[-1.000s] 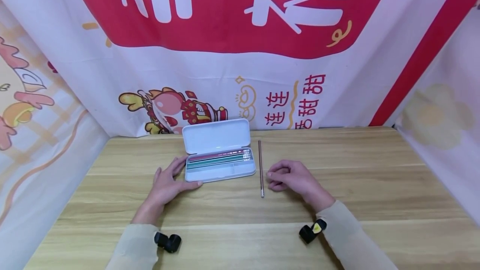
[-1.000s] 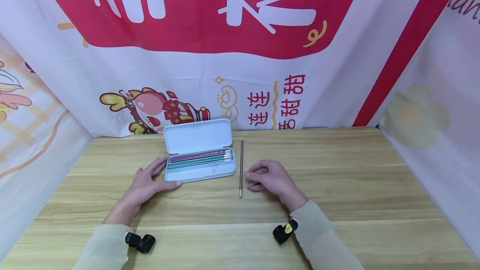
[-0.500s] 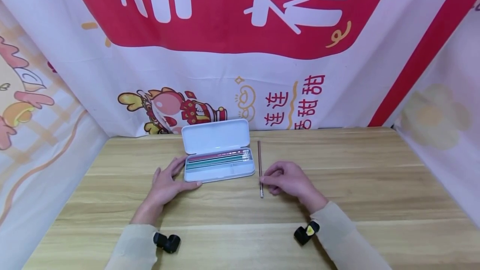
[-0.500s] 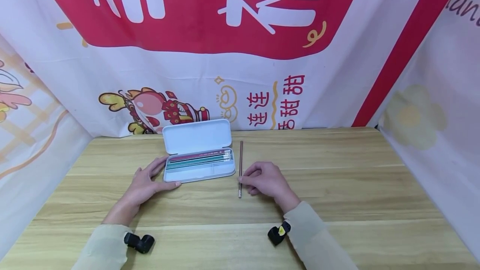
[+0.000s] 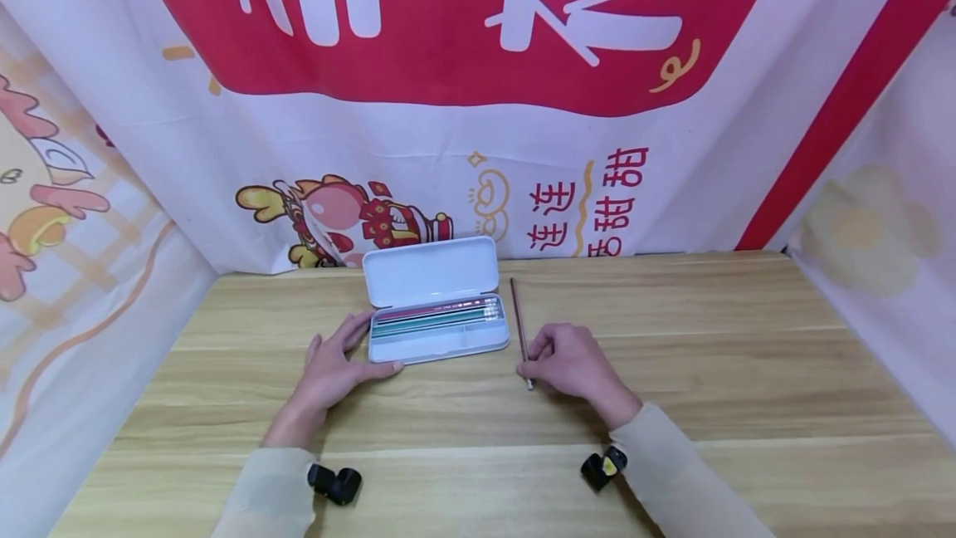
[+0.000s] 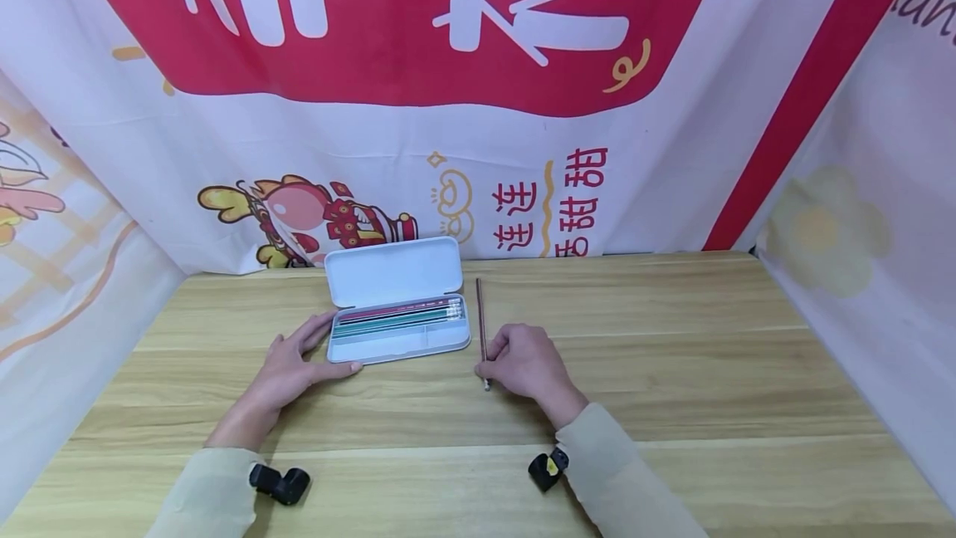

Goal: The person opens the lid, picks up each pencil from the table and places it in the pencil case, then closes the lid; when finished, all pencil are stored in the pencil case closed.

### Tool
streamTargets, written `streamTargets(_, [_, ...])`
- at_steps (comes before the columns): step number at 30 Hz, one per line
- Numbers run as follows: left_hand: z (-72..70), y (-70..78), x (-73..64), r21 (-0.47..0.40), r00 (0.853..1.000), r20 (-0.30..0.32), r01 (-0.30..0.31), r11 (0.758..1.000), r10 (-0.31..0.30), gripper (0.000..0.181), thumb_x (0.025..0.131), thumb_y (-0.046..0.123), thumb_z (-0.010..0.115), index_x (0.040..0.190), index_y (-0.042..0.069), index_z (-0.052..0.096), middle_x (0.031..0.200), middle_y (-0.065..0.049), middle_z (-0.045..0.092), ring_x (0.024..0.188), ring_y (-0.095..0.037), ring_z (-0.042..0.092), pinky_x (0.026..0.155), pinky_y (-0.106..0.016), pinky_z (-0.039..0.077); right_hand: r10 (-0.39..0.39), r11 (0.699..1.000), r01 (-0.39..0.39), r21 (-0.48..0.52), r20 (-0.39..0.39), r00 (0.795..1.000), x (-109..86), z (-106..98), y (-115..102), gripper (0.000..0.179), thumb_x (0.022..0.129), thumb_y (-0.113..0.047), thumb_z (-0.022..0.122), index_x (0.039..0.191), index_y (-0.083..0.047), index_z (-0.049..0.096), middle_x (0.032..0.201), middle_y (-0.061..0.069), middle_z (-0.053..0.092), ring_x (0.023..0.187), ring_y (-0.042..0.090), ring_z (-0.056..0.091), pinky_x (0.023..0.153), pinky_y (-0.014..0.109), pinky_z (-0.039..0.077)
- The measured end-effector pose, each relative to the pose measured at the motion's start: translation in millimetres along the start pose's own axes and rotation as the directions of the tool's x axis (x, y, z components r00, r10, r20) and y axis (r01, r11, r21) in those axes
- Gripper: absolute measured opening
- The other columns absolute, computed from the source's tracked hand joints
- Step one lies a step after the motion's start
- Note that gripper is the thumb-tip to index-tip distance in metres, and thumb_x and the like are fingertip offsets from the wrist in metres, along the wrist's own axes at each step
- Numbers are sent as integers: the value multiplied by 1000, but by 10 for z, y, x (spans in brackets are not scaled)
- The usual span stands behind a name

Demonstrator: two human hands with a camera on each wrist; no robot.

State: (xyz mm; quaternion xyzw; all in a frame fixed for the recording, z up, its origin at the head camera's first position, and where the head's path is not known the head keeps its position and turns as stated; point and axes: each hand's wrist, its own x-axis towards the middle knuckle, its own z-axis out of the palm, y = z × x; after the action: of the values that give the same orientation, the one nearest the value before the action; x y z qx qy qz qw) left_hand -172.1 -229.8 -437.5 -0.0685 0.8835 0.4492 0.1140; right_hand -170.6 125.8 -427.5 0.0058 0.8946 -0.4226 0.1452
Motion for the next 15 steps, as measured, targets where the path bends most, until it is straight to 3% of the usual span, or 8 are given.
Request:
streamTargets(8, [-2,17,-11,-4,1000,-2,3,1000,-3,113,81,48,94,171,29,29,177,-6,33,171,-35,-5,133,-63,-22,28,999,-28,-24,-6,1000,-40,-50,21,10,92,-15,82,94,-10,74,81,5,72,62,19,67,55,29,61])
streamTargets(15, [-8,5,8,-3,1000,0,10,1000,-10,114,80,50,94,172,30,28,177,-5,32,171,-36,-6,133,-65,-22,24,996,-26,84,20,999,-29,-117,73,11,94,-16,78,99,-7,77,84,8,75,66,19,72,59,30,65])
